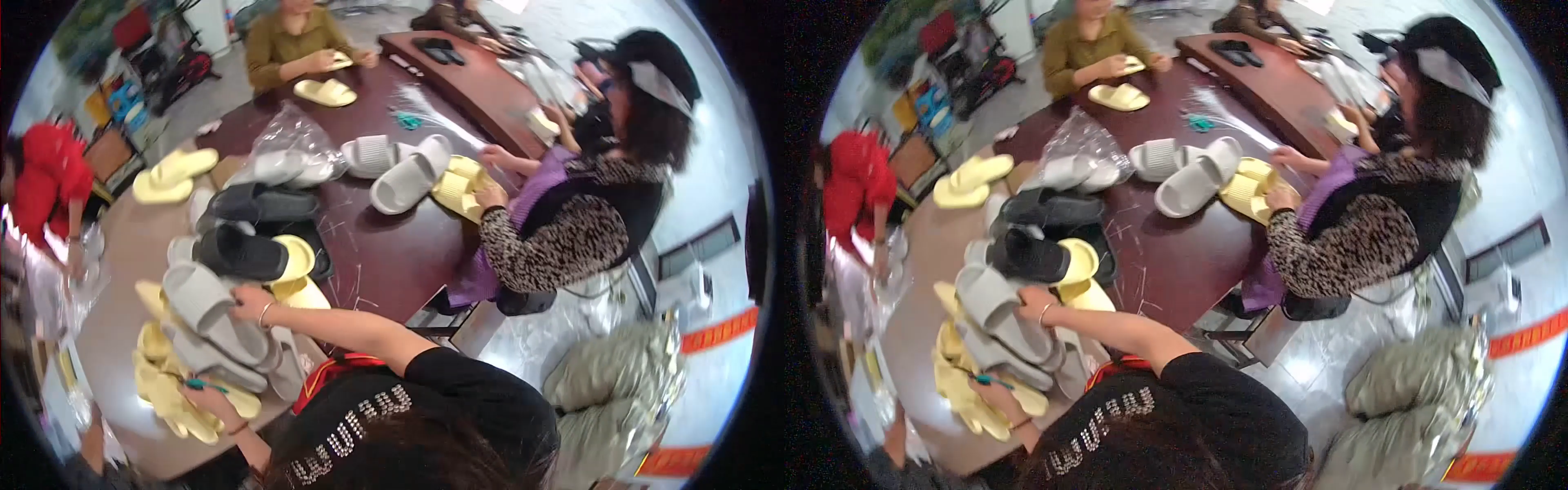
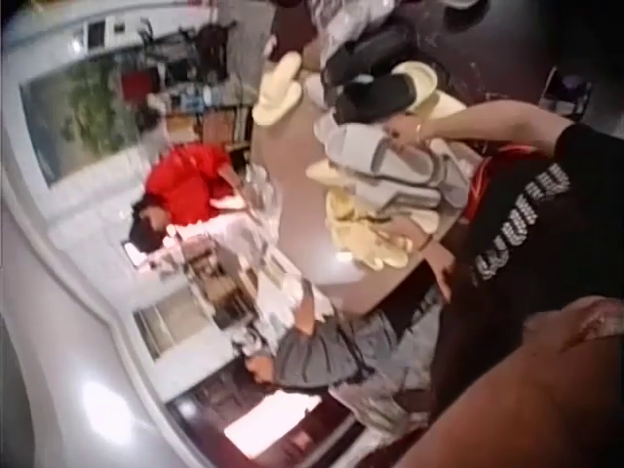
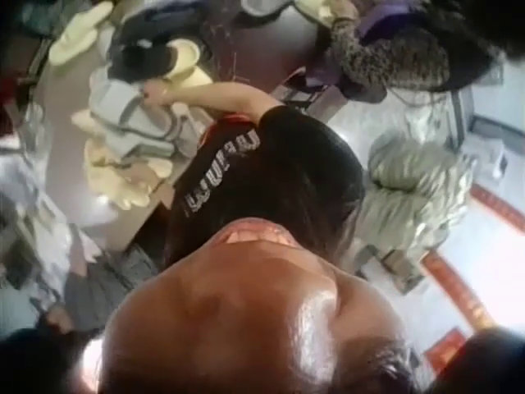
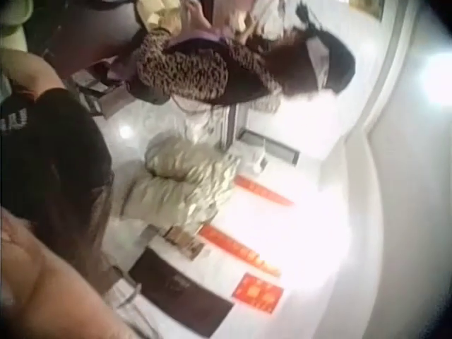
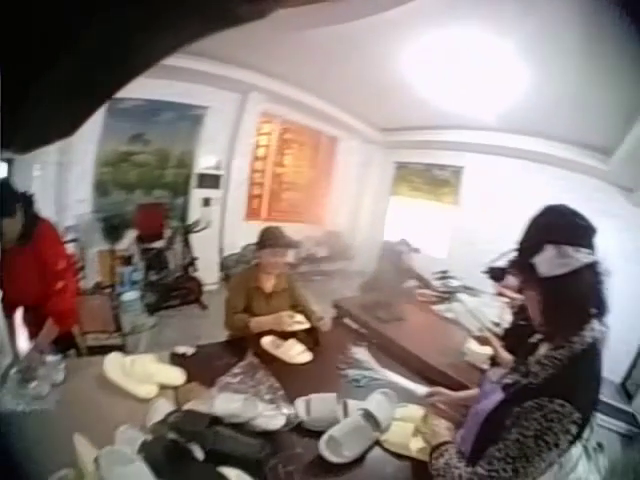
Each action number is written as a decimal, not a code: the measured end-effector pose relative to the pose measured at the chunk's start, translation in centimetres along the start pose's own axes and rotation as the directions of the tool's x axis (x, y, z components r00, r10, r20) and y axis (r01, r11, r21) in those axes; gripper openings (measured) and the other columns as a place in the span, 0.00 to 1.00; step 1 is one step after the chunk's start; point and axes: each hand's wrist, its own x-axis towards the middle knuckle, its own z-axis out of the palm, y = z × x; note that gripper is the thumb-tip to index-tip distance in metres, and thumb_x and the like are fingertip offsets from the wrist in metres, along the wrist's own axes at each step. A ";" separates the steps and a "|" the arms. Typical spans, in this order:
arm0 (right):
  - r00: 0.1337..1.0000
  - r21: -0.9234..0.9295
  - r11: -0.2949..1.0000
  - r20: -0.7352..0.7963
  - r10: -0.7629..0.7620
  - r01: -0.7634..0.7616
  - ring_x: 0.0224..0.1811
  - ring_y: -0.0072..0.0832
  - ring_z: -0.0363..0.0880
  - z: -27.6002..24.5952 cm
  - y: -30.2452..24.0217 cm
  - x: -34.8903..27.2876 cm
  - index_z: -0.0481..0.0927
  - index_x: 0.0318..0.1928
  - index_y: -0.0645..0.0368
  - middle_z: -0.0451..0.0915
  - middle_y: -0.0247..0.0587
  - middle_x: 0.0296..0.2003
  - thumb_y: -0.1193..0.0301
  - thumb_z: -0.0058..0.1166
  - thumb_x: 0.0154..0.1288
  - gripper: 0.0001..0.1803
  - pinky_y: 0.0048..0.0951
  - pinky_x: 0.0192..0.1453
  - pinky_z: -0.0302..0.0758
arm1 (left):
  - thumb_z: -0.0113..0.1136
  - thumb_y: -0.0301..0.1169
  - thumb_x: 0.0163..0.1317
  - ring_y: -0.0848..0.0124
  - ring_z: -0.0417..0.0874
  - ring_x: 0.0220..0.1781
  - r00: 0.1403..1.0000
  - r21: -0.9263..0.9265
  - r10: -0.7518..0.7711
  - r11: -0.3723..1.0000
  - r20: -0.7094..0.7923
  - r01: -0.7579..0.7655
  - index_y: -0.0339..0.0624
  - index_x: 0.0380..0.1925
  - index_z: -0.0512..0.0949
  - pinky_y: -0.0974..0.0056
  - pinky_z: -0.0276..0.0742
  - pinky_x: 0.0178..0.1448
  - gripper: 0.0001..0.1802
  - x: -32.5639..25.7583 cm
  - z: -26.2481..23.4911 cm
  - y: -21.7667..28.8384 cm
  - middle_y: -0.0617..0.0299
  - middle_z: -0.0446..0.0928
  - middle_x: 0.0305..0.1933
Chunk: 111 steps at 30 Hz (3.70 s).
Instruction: Trim excess rubber material and flash from manufactured slippers using scissors.
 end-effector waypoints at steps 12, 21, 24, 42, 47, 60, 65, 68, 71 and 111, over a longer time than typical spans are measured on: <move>0.974 0.581 0.796 -0.030 0.226 -0.167 0.40 0.29 0.71 0.2 -1.1 -3.4 0.66 0.45 0.62 0.73 0.43 0.38 0.62 0.48 0.53 0.21 0.28 0.44 0.67 | 0.44 0.21 0.53 0.59 0.71 0.46 0.953 0.463 0.295 0.856 -0.066 -0.233 0.32 0.53 0.60 0.61 0.67 0.49 0.24 2.9 1.1 4.2 0.48 0.68 0.48; 0.946 0.907 0.420 -0.122 0.301 -0.017 0.37 0.20 0.71 -8.2 2.0 -10.0 0.68 0.47 0.59 0.73 0.32 0.36 0.68 0.51 0.55 0.18 0.22 0.41 0.68 | 0.47 0.19 0.50 0.64 0.72 0.42 0.856 0.011 0.428 0.893 0.291 -0.450 0.32 0.51 0.64 0.67 0.69 0.45 0.23 -5.5 9.0 12.1 0.51 0.70 0.43; 0.875 0.934 0.354 -0.136 0.465 -0.043 0.36 0.22 0.71 -10.0 5.8 -13.5 0.68 0.46 0.58 0.74 0.34 0.35 0.70 0.50 0.55 0.16 0.24 0.40 0.70 | 0.51 0.18 0.46 0.61 0.73 0.39 0.632 -0.106 0.607 0.757 0.482 -0.645 0.33 0.48 0.67 0.64 0.69 0.42 0.24 -8.2 11.7 13.3 0.52 0.71 0.39; 0.386 0.259 0.841 -0.797 0.464 -0.476 0.34 0.31 0.73 -8.7 14.2 -18.2 0.68 0.44 0.60 0.74 0.40 0.32 0.72 0.49 0.53 0.16 0.32 0.40 0.70 | 0.49 0.27 0.47 0.64 0.70 0.32 -0.046 -0.141 0.599 0.113 0.800 -0.984 0.49 0.45 0.70 0.61 0.66 0.36 0.21 -12.3 20.8 9.3 0.59 0.65 0.27; 0.670 0.133 0.977 -0.711 0.212 -0.167 0.32 0.32 0.73 -10.7 14.7 -19.2 0.68 0.42 0.62 0.74 0.42 0.28 0.68 0.50 0.54 0.16 0.32 0.37 0.71 | 0.51 0.27 0.45 0.63 0.70 0.33 0.002 -0.118 0.599 0.161 0.801 -0.980 0.50 0.46 0.70 0.61 0.66 0.37 0.23 -12.9 21.0 9.4 0.60 0.65 0.28; 0.590 0.990 -0.097 0.142 0.795 -0.107 0.35 0.29 0.72 -8.7 16.6 -13.8 0.71 0.41 0.53 0.75 0.35 0.34 0.52 0.42 0.59 0.20 0.28 0.36 0.67 | 0.56 0.28 0.39 0.63 0.70 0.35 0.043 -0.130 0.575 0.256 0.817 -0.958 0.50 0.48 0.68 0.60 0.65 0.39 0.28 -12.4 19.9 9.2 0.59 0.65 0.30; 0.707 0.976 -0.215 0.167 0.687 -0.022 0.42 0.31 0.69 -9.0 16.3 -13.7 0.71 0.44 0.53 0.74 0.36 0.38 0.46 0.37 0.60 0.25 0.34 0.45 0.65 | 0.56 0.28 0.39 0.61 0.69 0.35 0.073 -0.118 0.588 0.279 0.806 -0.953 0.49 0.50 0.67 0.59 0.65 0.39 0.30 -12.6 19.2 9.1 0.57 0.65 0.31; 0.783 0.977 -0.211 0.121 0.610 0.013 0.45 0.33 0.67 -8.8 16.7 -14.1 0.70 0.46 0.52 0.73 0.37 0.41 0.45 0.35 0.59 0.27 0.38 0.50 0.63 | 0.57 0.27 0.38 0.58 0.69 0.35 0.148 -0.052 0.592 0.307 0.792 -0.950 0.48 0.52 0.65 0.58 0.66 0.40 0.34 -11.9 18.9 9.0 0.56 0.64 0.32; 0.697 0.983 -0.130 0.005 0.717 0.126 0.46 0.33 0.67 -9.8 13.3 -15.1 0.67 0.49 0.53 0.72 0.38 0.43 0.44 0.36 0.59 0.29 0.40 0.52 0.62 | 0.58 0.26 0.37 0.55 0.70 0.36 0.282 0.066 0.578 0.365 0.766 -0.929 0.48 0.55 0.61 0.56 0.67 0.42 0.38 -11.3 18.3 8.6 0.53 0.64 0.32; 0.702 0.737 0.527 -0.634 0.323 0.423 0.32 0.22 0.72 -14.9 -0.9 -17.0 0.71 0.39 0.64 0.74 0.35 0.31 0.82 0.52 0.45 0.16 0.22 0.36 0.69 | 0.54 0.17 0.37 0.59 0.70 0.29 0.573 -0.183 0.704 0.684 0.421 -0.706 0.37 0.49 0.64 0.62 0.67 0.32 0.32 -10.6 15.8 14.0 0.53 0.66 0.30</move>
